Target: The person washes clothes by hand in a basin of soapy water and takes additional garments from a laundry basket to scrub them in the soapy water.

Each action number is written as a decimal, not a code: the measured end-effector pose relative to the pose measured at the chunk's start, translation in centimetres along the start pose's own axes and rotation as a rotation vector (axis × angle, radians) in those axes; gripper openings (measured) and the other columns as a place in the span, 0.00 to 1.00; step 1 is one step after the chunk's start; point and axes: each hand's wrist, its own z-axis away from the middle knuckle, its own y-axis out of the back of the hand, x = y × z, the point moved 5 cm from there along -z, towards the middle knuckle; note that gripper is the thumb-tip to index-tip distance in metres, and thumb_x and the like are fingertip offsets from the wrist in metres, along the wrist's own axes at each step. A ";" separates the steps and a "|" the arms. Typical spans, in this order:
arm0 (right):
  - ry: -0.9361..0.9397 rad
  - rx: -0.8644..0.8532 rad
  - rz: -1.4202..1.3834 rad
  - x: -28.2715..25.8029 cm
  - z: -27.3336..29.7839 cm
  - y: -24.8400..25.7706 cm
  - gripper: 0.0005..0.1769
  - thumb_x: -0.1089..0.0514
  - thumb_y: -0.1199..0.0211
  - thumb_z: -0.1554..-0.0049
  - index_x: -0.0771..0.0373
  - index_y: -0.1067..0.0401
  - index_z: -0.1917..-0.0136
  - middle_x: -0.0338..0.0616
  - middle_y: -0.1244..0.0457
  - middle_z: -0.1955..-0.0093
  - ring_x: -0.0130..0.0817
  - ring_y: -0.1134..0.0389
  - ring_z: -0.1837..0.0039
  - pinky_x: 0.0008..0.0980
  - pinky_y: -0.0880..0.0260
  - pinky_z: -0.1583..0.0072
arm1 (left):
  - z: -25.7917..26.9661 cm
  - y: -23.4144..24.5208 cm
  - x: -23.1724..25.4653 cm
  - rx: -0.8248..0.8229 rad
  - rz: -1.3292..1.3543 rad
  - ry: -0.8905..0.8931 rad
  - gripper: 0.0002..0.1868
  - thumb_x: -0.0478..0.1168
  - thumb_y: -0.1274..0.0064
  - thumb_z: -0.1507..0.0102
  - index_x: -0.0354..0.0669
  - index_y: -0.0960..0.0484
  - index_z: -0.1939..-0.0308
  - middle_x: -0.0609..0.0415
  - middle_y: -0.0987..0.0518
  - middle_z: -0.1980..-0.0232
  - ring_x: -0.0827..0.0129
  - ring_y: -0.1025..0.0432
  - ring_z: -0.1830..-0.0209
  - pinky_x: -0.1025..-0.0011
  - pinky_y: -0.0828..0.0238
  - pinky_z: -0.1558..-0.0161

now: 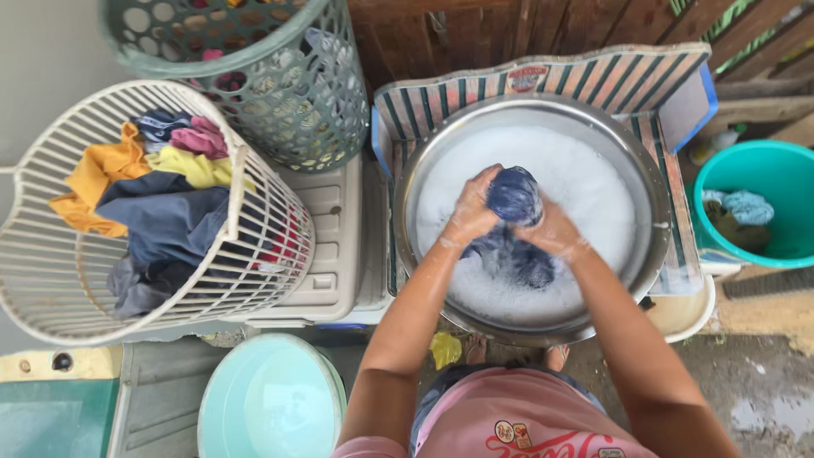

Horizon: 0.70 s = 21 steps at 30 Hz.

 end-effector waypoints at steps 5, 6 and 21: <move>-0.185 0.050 -0.049 5.4 0.3 1.4 0.47 0.53 0.18 0.54 0.70 0.37 0.29 0.57 0.35 0.33 0.45 0.33 0.32 0.39 0.35 0.30 | 2.6 4.3 -0.9 0.037 0.393 0.232 0.41 0.27 0.39 0.43 0.31 0.35 0.25 0.39 0.30 0.29 0.57 0.36 0.28 0.66 0.42 0.26; -0.114 0.157 -0.157 4.4 0.4 2.2 0.54 0.58 0.17 0.55 0.73 0.45 0.25 0.58 0.42 0.28 0.45 0.38 0.27 0.39 0.39 0.28 | 2.9 4.6 -0.8 -0.081 0.750 0.188 0.41 0.28 0.38 0.42 0.29 0.36 0.25 0.41 0.29 0.29 0.57 0.33 0.29 0.65 0.36 0.26; -0.039 0.430 0.309 -0.5 0.2 1.3 0.32 0.69 0.32 0.43 0.59 0.37 0.28 0.54 0.32 0.34 0.44 0.28 0.31 0.37 0.27 0.27 | 3.2 -1.1 -10.2 0.033 -0.633 0.402 0.23 0.48 0.48 0.32 0.41 0.27 0.37 0.33 0.18 0.49 0.41 0.22 0.49 0.55 0.26 0.43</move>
